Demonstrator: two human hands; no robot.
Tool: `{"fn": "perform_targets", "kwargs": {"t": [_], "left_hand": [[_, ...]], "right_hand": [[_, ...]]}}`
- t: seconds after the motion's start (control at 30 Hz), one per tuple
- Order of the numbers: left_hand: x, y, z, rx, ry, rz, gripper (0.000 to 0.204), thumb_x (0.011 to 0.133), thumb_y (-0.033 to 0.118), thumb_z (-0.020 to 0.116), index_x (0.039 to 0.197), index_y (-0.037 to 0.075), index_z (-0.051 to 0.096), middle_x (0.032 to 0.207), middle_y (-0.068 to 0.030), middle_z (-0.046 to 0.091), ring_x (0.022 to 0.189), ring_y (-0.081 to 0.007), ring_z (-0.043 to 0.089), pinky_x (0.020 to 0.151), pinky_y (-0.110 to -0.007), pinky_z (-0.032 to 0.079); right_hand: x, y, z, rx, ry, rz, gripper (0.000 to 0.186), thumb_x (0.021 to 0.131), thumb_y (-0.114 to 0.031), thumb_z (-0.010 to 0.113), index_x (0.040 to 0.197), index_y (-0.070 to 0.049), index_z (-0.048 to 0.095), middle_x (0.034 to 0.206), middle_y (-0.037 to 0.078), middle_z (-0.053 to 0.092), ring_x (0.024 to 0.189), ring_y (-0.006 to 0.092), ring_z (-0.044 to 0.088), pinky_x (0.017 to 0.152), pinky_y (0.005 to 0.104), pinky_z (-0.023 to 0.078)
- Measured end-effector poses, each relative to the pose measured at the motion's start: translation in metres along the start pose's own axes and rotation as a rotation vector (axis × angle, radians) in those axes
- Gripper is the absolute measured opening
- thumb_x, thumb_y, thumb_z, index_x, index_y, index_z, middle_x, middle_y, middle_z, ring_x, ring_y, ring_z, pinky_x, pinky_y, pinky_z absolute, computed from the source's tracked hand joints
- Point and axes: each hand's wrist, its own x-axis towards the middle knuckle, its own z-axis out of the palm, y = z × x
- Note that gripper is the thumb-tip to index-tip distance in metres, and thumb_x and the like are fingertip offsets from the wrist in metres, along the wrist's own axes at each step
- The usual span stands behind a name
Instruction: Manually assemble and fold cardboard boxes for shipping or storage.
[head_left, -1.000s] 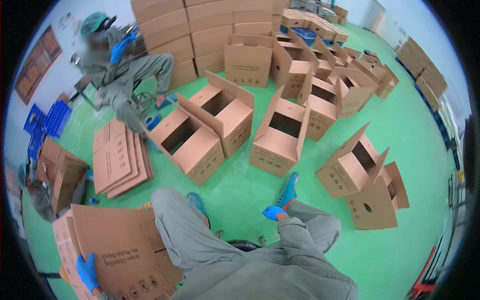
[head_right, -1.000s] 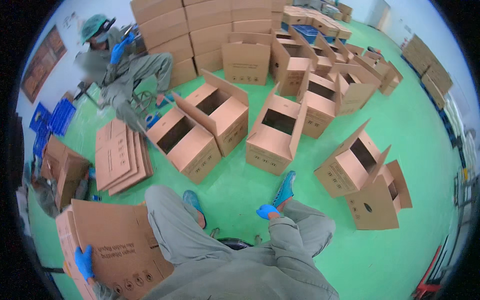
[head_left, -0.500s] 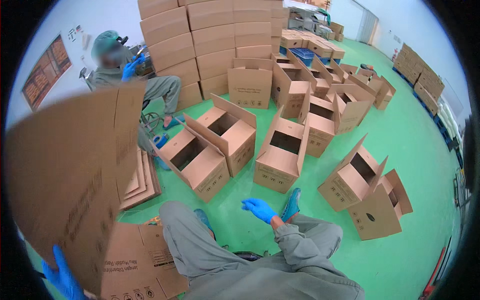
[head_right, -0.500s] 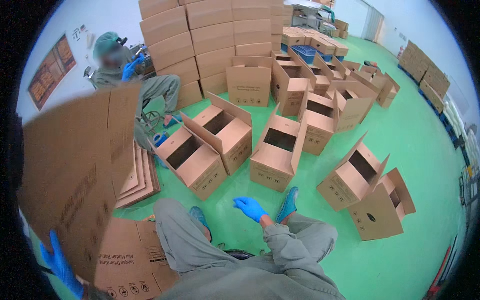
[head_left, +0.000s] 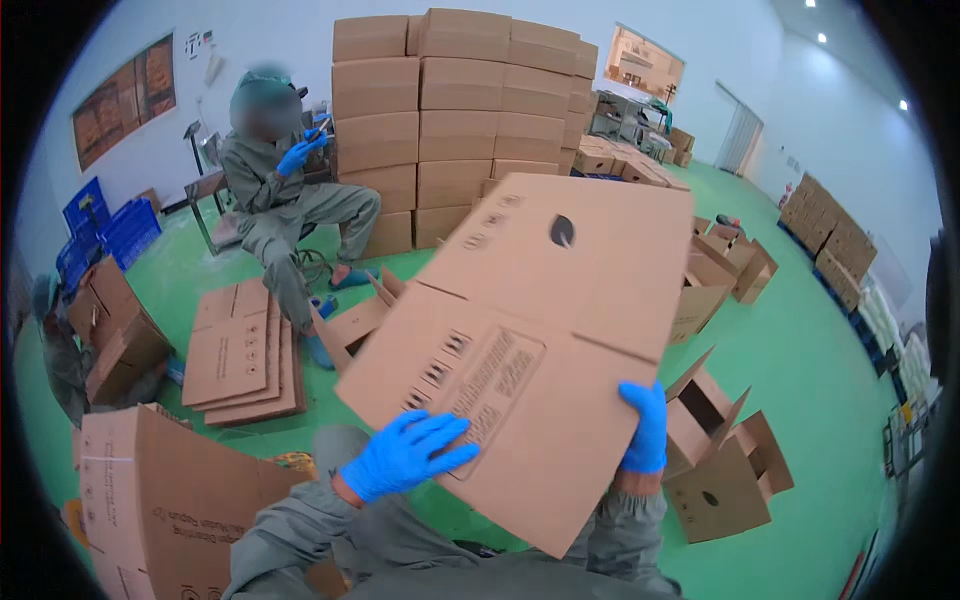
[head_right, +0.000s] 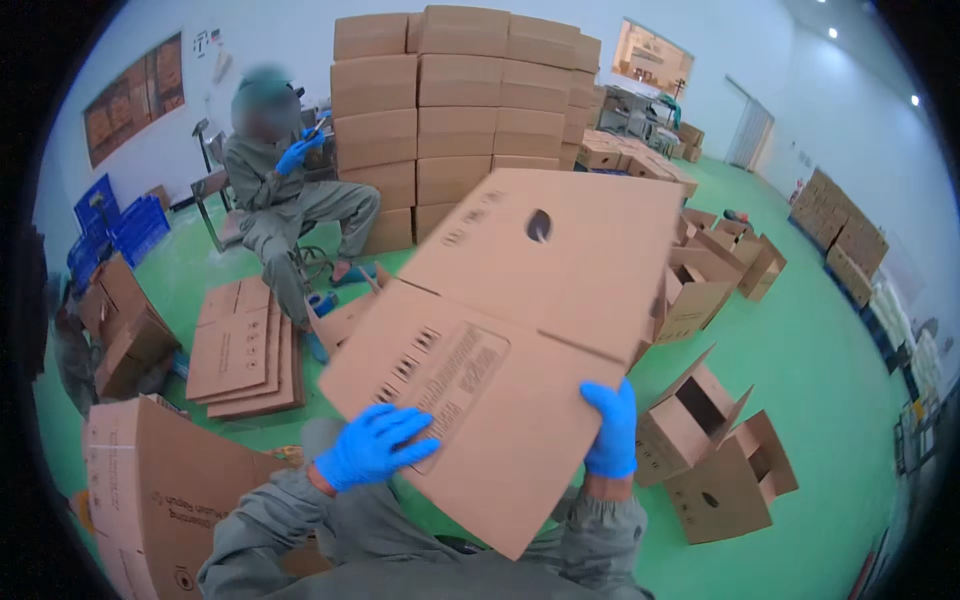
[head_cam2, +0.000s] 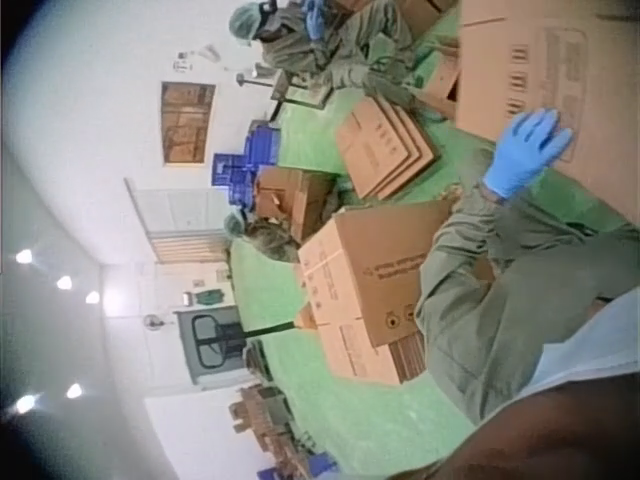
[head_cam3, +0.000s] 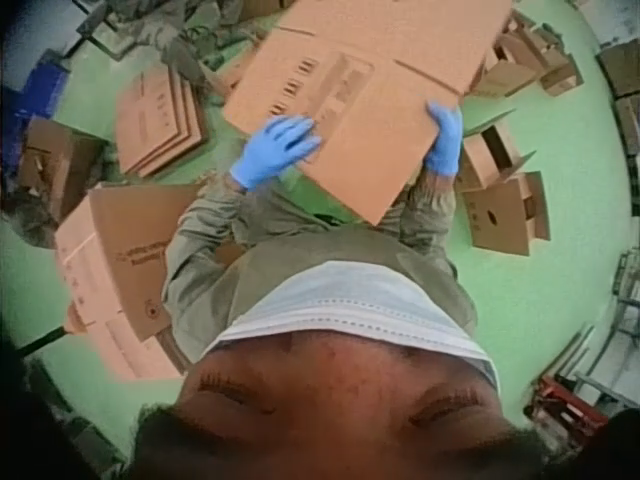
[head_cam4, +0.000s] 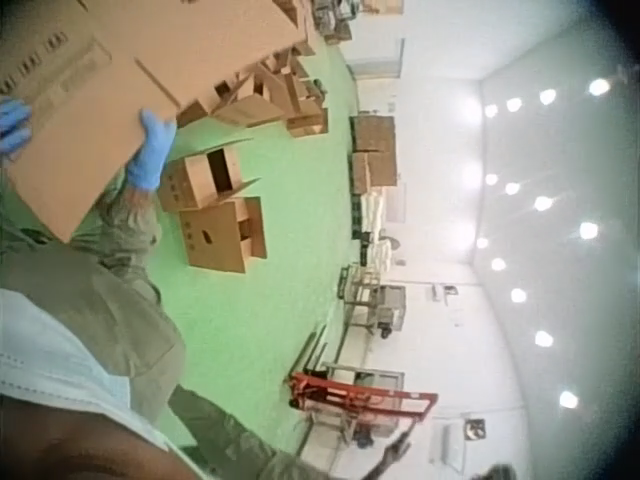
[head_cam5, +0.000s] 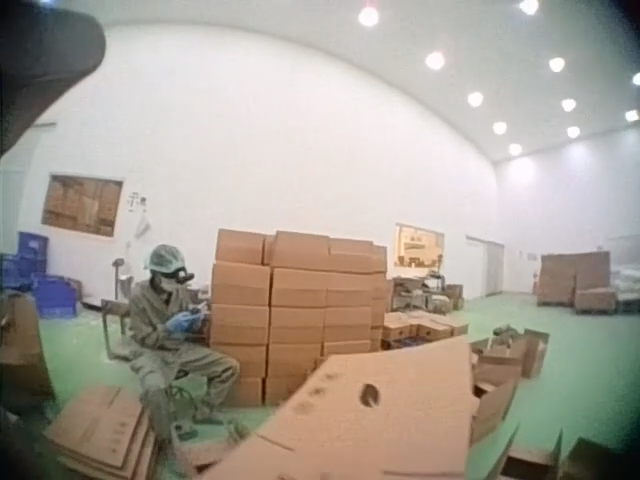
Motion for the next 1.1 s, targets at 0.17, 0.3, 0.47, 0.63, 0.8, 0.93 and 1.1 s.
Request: {"fn": "perform_targets", "kwargs": {"t": [0.17, 0.3, 0.47, 0.63, 0.8, 0.93, 1.1], "left_hand": [[-0.025, 0.081, 0.084, -0.756, -0.138, -0.356, 0.071, 0.074, 0.019, 0.066, 0.137, 0.011, 0.034, 0.139, -0.0177, 0.032, 0.120, -0.0315, 0.042, 0.097, -0.045, 0.036], [-0.031, 0.111, 0.131, -1.406, -0.287, -0.799, 0.072, 0.093, 0.032, 0.048, 0.142, 0.000, 0.007, 0.146, -0.0180, 0.017, 0.136, -0.0279, 0.017, 0.111, -0.036, 0.016], [-0.014, 0.071, 0.167, -1.694, 0.113, -1.245, 0.065, 0.097, 0.039, 0.034, 0.141, -0.003, 0.012, 0.146, -0.0150, 0.020, 0.135, -0.0226, 0.018, 0.111, -0.033, 0.016], [0.013, 0.028, 0.174, -1.783, 0.237, -1.336, 0.069, 0.095, 0.043, 0.036, 0.141, -0.002, 0.014, 0.146, -0.0148, 0.020, 0.136, -0.0226, 0.017, 0.110, -0.031, 0.016], [0.031, 0.035, 0.183, -1.576, 0.026, -1.090, 0.082, 0.090, 0.051, 0.043, 0.141, -0.003, 0.010, 0.147, -0.0193, 0.017, 0.136, -0.0251, 0.016, 0.110, -0.032, 0.016], [0.023, 0.048, 0.215, -1.541, -0.184, -1.260, 0.081, 0.090, 0.052, 0.042, 0.141, -0.004, 0.011, 0.147, -0.0213, 0.016, 0.136, -0.0262, 0.017, 0.110, -0.032, 0.016], [-0.009, 0.038, 0.276, -1.491, -0.285, -1.439, 0.076, 0.091, 0.052, 0.037, 0.140, -0.003, 0.021, 0.145, -0.0209, 0.022, 0.135, -0.0260, 0.022, 0.110, -0.031, 0.017]], "right_hand": [[-0.044, 0.014, -0.020, -0.293, 0.039, -0.015, 0.047, 0.073, -0.007, 0.058, 0.118, 0.004, 0.049, 0.105, 0.016, 0.060, 0.092, 0.0235, 0.061, 0.077, 0.0341, 0.051], [-0.070, 0.092, -0.007, -0.685, 0.010, -0.006, 0.051, 0.079, -0.006, 0.053, 0.128, 0.002, 0.042, 0.114, 0.014, 0.057, 0.101, 0.0226, 0.057, 0.085, 0.0324, 0.046], [-0.088, 0.220, 0.022, -0.836, -0.051, -0.054, 0.059, 0.078, -0.001, 0.047, 0.136, -0.001, 0.034, 0.128, 0.019, 0.047, 0.115, 0.0284, 0.049, 0.093, 0.0360, 0.040], [-0.054, 0.245, 0.014, -0.865, -0.060, -0.014, 0.063, 0.076, 0.004, 0.042, 0.137, -0.001, 0.030, 0.132, 0.020, 0.043, 0.120, 0.0321, 0.045, 0.098, 0.0385, 0.036], [-0.048, 0.239, 0.015, -0.703, -0.012, -0.113, 0.067, 0.075, 0.007, 0.040, 0.139, 0.001, 0.024, 0.138, 0.021, 0.035, 0.128, 0.0329, 0.035, 0.103, 0.0380, 0.031], [-0.051, 0.255, -0.002, -0.652, -0.007, 0.011, 0.065, 0.079, 0.002, 0.044, 0.140, 0.000, 0.021, 0.138, 0.022, 0.033, 0.127, 0.0337, 0.035, 0.103, 0.0376, 0.031], [-0.032, 0.294, -0.032, -0.750, -0.200, 0.131, 0.074, 0.083, -0.014, 0.055, 0.141, 0.001, 0.012, 0.139, 0.025, 0.030, 0.125, 0.0356, 0.038, 0.102, 0.0390, 0.033]]}}
